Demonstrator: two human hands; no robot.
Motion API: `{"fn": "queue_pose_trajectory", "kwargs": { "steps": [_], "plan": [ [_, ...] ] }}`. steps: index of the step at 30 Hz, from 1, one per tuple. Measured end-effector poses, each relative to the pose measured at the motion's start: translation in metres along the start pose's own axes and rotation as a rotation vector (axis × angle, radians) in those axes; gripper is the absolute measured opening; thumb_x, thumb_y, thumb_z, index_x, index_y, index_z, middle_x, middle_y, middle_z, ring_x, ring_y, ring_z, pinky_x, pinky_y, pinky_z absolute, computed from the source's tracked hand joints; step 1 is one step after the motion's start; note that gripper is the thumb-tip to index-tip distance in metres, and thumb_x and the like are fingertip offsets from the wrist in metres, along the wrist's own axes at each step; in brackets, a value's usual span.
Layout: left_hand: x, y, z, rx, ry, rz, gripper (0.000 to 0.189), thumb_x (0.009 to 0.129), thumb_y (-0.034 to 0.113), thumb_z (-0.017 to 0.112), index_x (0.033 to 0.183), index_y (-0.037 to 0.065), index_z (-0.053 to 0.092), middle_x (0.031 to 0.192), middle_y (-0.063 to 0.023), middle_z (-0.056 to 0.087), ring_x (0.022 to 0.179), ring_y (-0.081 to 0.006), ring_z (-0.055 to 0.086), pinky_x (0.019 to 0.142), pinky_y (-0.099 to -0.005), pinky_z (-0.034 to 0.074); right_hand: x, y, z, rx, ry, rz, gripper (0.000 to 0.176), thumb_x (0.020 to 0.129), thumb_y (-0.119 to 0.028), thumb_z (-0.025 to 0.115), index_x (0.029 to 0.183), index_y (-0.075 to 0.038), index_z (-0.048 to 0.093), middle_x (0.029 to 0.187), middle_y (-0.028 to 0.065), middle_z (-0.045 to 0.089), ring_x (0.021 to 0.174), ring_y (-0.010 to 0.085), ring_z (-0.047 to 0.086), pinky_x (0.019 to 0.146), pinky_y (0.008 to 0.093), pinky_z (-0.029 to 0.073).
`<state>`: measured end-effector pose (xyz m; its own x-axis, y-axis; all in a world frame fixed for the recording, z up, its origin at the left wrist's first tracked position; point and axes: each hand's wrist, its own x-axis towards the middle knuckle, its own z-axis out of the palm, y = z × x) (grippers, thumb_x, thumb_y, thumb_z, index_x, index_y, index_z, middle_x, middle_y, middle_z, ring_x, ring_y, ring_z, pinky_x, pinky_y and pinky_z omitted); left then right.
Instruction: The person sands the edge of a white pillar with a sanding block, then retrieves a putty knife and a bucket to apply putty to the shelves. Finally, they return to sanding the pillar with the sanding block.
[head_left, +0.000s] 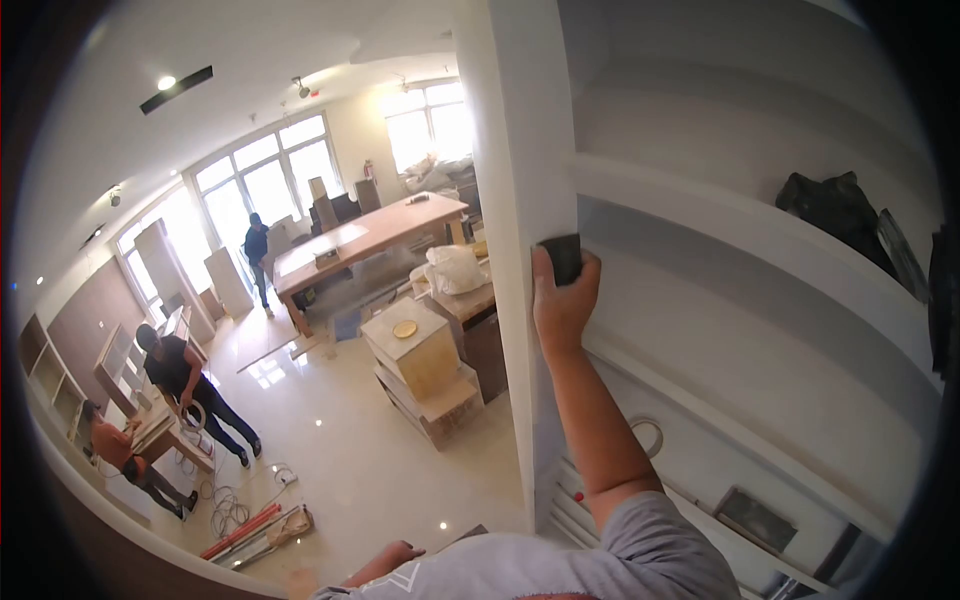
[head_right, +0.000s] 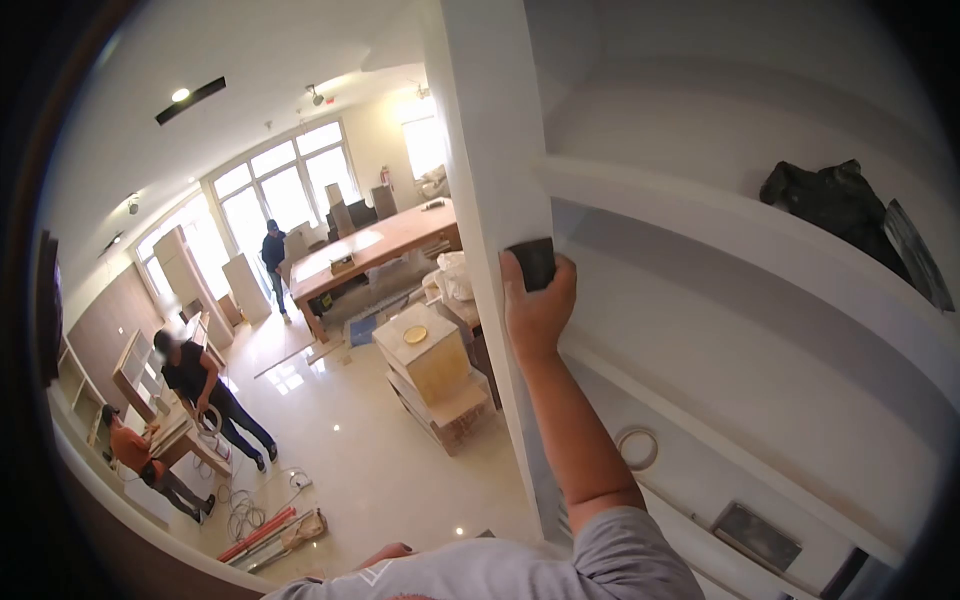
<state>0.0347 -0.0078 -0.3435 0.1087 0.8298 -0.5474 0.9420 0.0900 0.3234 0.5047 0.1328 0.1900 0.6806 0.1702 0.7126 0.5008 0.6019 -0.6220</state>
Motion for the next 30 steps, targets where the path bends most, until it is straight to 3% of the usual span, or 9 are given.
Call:
{"fn": "queue_pose_trajectory", "kwargs": {
  "steps": [3, 4, 6, 9, 15, 18, 21, 27, 30],
  "plan": [
    [0.004, -0.013, -0.005, -0.006, -0.179, 0.104, 0.074, 0.083, 0.062, 0.064, 0.117, -0.003, 0.066, 0.111, -0.0219, 0.069, 0.099, -0.0391, 0.067, 0.087, -0.0453, 0.053, 0.02, -0.013, 0.008, 0.013, -0.005, -0.018, 0.053, 0.078, -0.036, 0.082, 0.103, 0.002, 0.054, 0.092, 0.0164, 0.061, 0.083, 0.0312, 0.061, 0.077, 0.0403, 0.05],
    [-0.001, -0.01, -0.005, -0.011, -0.195, 0.001, 0.074, 0.083, 0.062, 0.064, 0.119, -0.004, 0.065, 0.112, -0.0216, 0.068, 0.097, -0.0383, 0.068, 0.085, -0.0451, 0.055, 0.03, -0.023, 0.011, 0.033, -0.009, -0.009, 0.053, 0.078, -0.036, 0.082, 0.103, 0.002, 0.054, 0.093, 0.0166, 0.061, 0.084, 0.0311, 0.061, 0.077, 0.0403, 0.05],
    [-0.06, 0.055, -0.05, -0.018, -0.223, -0.205, 0.076, 0.084, 0.061, 0.064, 0.122, -0.004, 0.063, 0.113, -0.0209, 0.068, 0.094, -0.0368, 0.07, 0.08, -0.0445, 0.057, 0.028, -0.02, 0.014, 0.041, -0.009, 0.004, 0.053, 0.079, -0.036, 0.082, 0.104, 0.002, 0.054, 0.093, 0.0167, 0.061, 0.084, 0.0305, 0.061, 0.078, 0.0403, 0.05],
    [-0.046, 0.037, -0.037, -0.035, -0.165, -0.159, 0.072, 0.084, 0.06, 0.065, 0.117, -0.004, 0.065, 0.107, -0.0206, 0.069, 0.087, -0.0347, 0.071, 0.073, -0.0418, 0.059, -0.012, -0.002, -0.006, -0.054, -0.071, 0.049, 0.051, 0.084, -0.035, 0.078, 0.107, 0.002, 0.052, 0.095, 0.0121, 0.06, 0.085, 0.0219, 0.058, 0.08, 0.034, 0.048],
    [-0.061, 0.04, -0.038, -0.044, -0.231, -0.216, 0.073, 0.084, 0.059, 0.066, 0.119, -0.005, 0.064, 0.105, -0.0221, 0.069, 0.086, -0.0335, 0.071, 0.074, -0.0404, 0.059, 0.02, -0.022, 0.008, 0.073, -0.082, -0.027, 0.052, 0.083, -0.033, 0.079, 0.109, 0.002, 0.052, 0.096, 0.012, 0.059, 0.086, 0.0215, 0.057, 0.082, 0.0335, 0.048],
    [-0.056, 0.035, -0.033, -0.056, -0.229, -0.192, 0.071, 0.084, 0.059, 0.066, 0.113, -0.006, 0.066, 0.096, -0.0202, 0.069, 0.083, -0.0329, 0.07, 0.072, -0.0415, 0.059, -0.01, -0.002, -0.003, 0.028, -0.053, 0.038, 0.053, 0.081, -0.035, 0.081, 0.106, 0.002, 0.052, 0.096, 0.0134, 0.06, 0.086, 0.0237, 0.059, 0.08, 0.0355, 0.049],
    [-0.042, 0.012, -0.011, -0.076, -0.102, -0.08, 0.069, 0.084, 0.059, 0.067, 0.106, -0.007, 0.067, 0.086, -0.0182, 0.068, 0.078, -0.032, 0.069, 0.07, -0.0413, 0.059, 0.0, -0.006, 0.0, 0.005, -0.042, 0.018, 0.055, 0.08, -0.037, 0.081, 0.106, 0.002, 0.052, 0.095, 0.0143, 0.06, 0.085, 0.0254, 0.06, 0.079, 0.0365, 0.05],
    [-0.052, 0.029, -0.037, -0.054, -0.217, -0.178, 0.071, 0.083, 0.059, 0.067, 0.113, -0.005, 0.066, 0.088, -0.0195, 0.069, 0.075, -0.0313, 0.07, 0.068, -0.041, 0.059, 0.005, -0.019, 0.003, -0.028, -0.067, 0.005, 0.051, 0.085, -0.037, 0.077, 0.106, 0.002, 0.051, 0.095, 0.0109, 0.059, 0.085, 0.0204, 0.057, 0.081, 0.0322, 0.048],
    [-0.041, 0.016, -0.02, -0.118, -0.142, -0.107, 0.068, 0.083, 0.06, 0.066, 0.101, -0.005, 0.069, 0.087, -0.0192, 0.069, 0.075, -0.0319, 0.07, 0.066, -0.0414, 0.059, -0.015, 0.004, -0.006, -0.054, -0.068, 0.021, 0.053, 0.085, -0.038, 0.077, 0.107, 0.003, 0.051, 0.095, 0.0115, 0.059, 0.085, 0.0207, 0.057, 0.081, 0.0325, 0.048]
  ]
}}
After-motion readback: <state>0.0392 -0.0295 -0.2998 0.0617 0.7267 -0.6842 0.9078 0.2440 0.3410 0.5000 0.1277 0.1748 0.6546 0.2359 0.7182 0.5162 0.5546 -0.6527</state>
